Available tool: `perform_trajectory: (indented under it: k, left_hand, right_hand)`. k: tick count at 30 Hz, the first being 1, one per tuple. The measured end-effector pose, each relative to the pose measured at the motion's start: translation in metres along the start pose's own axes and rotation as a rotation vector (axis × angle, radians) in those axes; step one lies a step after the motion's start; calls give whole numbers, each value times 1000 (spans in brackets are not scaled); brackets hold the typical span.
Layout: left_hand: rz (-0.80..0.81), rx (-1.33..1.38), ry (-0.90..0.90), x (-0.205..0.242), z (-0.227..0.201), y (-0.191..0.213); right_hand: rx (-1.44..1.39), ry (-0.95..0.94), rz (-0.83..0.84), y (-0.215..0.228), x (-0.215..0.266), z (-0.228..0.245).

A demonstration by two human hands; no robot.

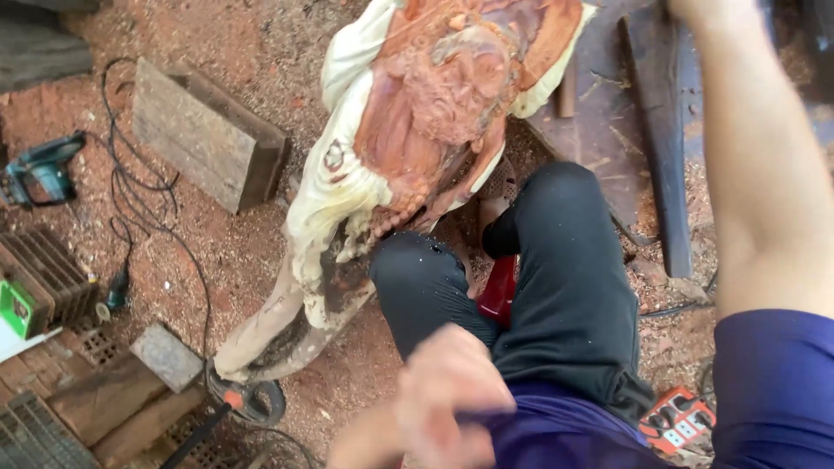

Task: Carving a large wooden figure using a hand chisel and a wooden mallet in a workshop.

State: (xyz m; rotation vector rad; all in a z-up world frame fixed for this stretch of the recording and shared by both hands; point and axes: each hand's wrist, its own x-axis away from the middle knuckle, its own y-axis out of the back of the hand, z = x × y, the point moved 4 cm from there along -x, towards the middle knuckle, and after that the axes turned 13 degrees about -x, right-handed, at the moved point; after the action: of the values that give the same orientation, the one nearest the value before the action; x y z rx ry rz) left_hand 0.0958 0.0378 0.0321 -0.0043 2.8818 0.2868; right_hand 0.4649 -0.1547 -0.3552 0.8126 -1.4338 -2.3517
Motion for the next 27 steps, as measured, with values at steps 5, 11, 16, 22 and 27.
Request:
perform_trajectory:
  k: [5,11,16,22,27]
  left_hand:
    - [-281,-687,73,55,78,28]
    - [-263,-912,85,67,116,15]
    - [-261,-991,4,67,122,6]
    - [-373,-977,-111,62,107,0]
    - [-272,-1151,-397,45,79,-56]
  right_hand:
    - [-99,58,-59,37,-5,76]
    - [-193,-496,589,19,14,129]
    - [-553,-658,528,63,23,129]
    - [-1338,-636,210,175,128,195]
    - [-1455,-721,315,199,231,249]
